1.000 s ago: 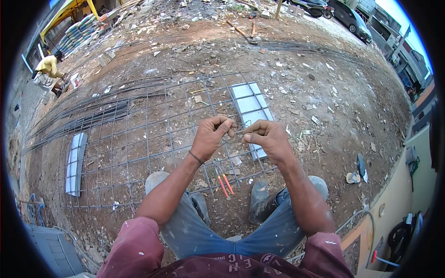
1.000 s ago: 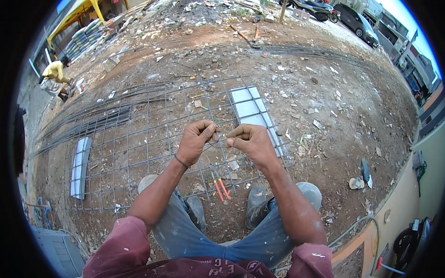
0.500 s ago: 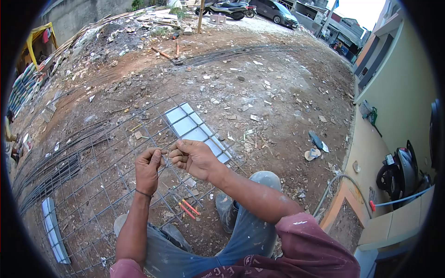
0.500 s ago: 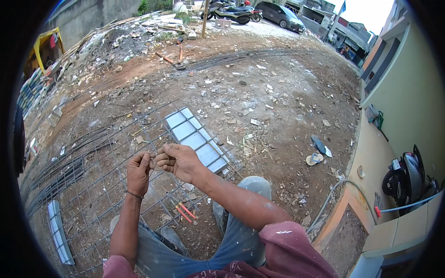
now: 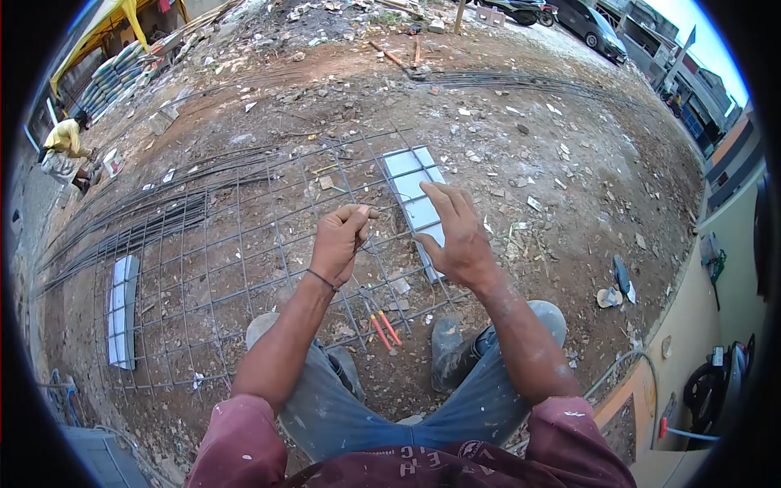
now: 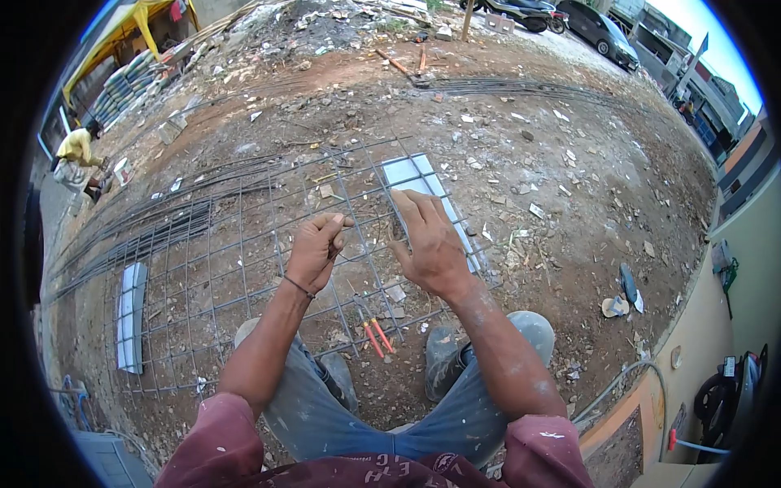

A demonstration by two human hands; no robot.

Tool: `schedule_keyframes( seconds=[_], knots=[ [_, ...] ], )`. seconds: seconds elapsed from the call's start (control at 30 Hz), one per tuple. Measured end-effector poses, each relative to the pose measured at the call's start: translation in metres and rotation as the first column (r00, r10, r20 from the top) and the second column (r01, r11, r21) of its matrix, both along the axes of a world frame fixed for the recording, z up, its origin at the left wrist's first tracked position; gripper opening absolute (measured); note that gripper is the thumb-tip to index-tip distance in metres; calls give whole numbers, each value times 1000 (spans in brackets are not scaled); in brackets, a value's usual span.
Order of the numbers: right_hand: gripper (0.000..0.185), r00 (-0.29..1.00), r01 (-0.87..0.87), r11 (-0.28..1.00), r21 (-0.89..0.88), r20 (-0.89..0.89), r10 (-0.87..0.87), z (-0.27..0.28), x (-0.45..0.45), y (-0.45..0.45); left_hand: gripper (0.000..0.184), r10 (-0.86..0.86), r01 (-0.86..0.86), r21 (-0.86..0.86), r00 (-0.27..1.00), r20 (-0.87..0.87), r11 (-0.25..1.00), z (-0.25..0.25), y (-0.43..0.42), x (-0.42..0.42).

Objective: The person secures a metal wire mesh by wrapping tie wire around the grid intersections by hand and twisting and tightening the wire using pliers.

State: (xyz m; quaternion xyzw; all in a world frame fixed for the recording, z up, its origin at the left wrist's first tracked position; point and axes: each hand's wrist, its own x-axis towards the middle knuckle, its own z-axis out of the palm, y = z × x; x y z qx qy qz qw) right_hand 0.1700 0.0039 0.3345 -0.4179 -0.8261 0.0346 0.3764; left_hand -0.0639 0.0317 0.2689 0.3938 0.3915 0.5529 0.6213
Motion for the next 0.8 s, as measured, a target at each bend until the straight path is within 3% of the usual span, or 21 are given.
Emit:
schedule_keyframes(
  seconds=[0.23,0.3,0.33,0.4,0.43,0.47,0.5,0.53,0.57,0.6,0.63,0.67,0.73,0.77,0.8],
  knots=[
    [61,989,-64,987,149,143,42,-16,-9,10,23,-90,89,-10,993,-73,996,0,-3,5],
    [35,989,-69,981,180,144,43,-15,-10,10,24,-93,96,23,988,-122,995,0,-3,6],
    [35,988,-70,981,181,145,43,-18,-11,11,24,-95,105,54,981,-170,993,1,-3,6],
    [24,994,-23,999,31,-109,27,-25,-12,12,23,-82,121,131,960,-266,984,6,-7,5],
    [24,994,-24,999,32,-108,27,-24,-11,13,22,-62,143,204,931,-359,969,9,-9,4],
    [21,960,-16,960,-281,-272,-63,-22,-9,12,22,-62,142,203,932,-358,969,12,-11,3],
    [19,898,-63,825,-562,-392,-198,-19,-6,13,21,-59,164,253,924,-377,954,14,-13,1],
    [19,898,-64,824,-562,-392,-198,-20,0,14,21,-54,185,302,917,-396,935,15,-14,0],
    [20,685,-464,565,-682,-681,-259,-21,9,17,21,-52,183,302,917,-396,935,15,-13,0],
    [21,394,-811,250,-528,-810,-434,-21,16,18,21,-80,198,341,940,-331,919,14,-12,0],
    [23,302,-917,125,-378,-866,-397,-22,18,18,21,-111,210,379,957,-267,901,13,-12,-1],
    [23,300,-919,125,-375,-867,-397,-24,17,15,21,-111,211,378,957,-269,901,12,-12,0],
    [24,389,-861,215,-461,-869,-306,-16,12,10,21,-160,184,359,982,-97,915,9,-10,3],
    [24,438,-802,326,-500,-865,-247,-22,12,12,21,-158,184,362,982,-101,914,7,-7,3],
    [24,434,-805,327,-495,-867,-245,-17,11,10,22,-172,189,308,982,-82,932,4,-5,3]
  ],
)
